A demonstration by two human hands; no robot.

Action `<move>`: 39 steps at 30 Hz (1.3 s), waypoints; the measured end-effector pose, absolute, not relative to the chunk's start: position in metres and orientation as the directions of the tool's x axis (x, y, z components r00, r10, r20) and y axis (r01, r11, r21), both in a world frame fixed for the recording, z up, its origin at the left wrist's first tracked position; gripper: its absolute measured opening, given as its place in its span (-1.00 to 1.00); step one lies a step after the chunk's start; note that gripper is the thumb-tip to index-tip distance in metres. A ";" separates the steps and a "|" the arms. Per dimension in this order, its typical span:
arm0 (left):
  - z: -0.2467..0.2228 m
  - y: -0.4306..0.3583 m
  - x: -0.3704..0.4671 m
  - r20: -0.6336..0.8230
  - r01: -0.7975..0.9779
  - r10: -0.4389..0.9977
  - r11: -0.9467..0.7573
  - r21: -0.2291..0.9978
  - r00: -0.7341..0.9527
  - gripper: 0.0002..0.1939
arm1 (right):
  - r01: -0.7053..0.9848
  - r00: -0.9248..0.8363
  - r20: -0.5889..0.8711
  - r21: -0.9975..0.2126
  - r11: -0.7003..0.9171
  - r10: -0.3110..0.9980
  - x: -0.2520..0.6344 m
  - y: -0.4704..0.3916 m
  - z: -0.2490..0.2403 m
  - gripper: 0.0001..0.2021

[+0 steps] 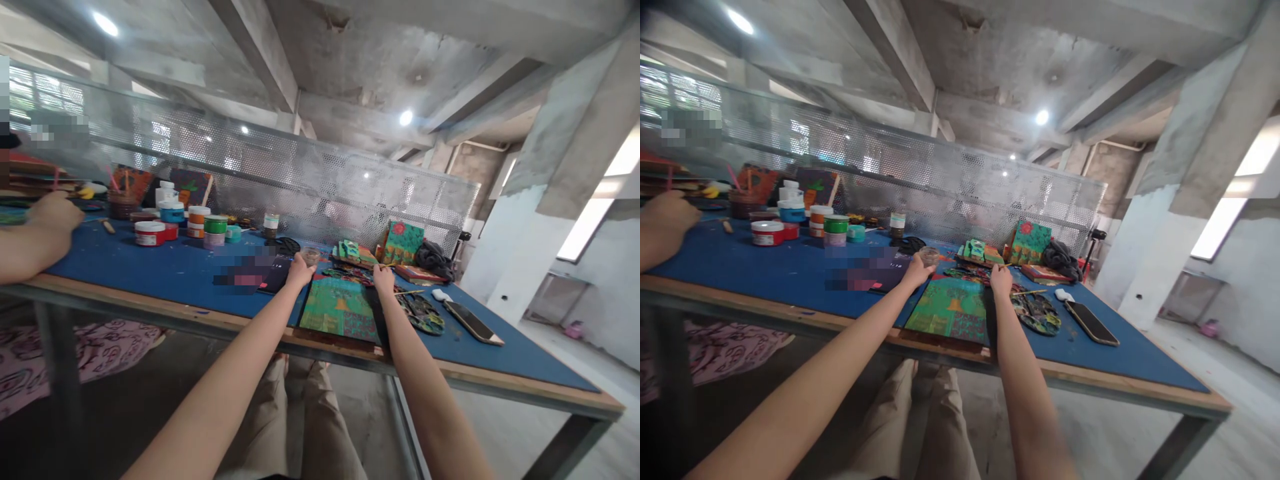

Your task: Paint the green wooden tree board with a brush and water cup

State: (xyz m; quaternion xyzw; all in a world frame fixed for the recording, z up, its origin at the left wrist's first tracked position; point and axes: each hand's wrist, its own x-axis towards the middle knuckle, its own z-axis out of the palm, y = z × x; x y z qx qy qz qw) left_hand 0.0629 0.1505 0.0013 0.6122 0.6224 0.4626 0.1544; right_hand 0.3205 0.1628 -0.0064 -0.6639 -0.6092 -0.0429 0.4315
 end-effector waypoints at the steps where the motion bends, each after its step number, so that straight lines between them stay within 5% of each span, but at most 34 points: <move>1: 0.001 0.151 0.063 0.375 0.618 0.904 -0.178 0.766 -0.205 -0.48 | 0.844 0.264 0.565 -0.527 0.096 0.782 0.319 0.162 -0.007 -0.72; 14: 0.001 0.151 0.062 0.381 0.591 0.898 -0.187 0.785 -0.222 -0.48 | 0.825 0.301 0.412 -0.565 -0.018 0.860 0.306 0.146 0.000 -0.71; 39: 0.001 0.152 0.061 0.374 0.635 0.906 -0.171 0.753 -0.200 -0.41 | 0.838 0.344 0.397 -0.539 -0.087 0.851 0.304 0.139 0.008 -0.71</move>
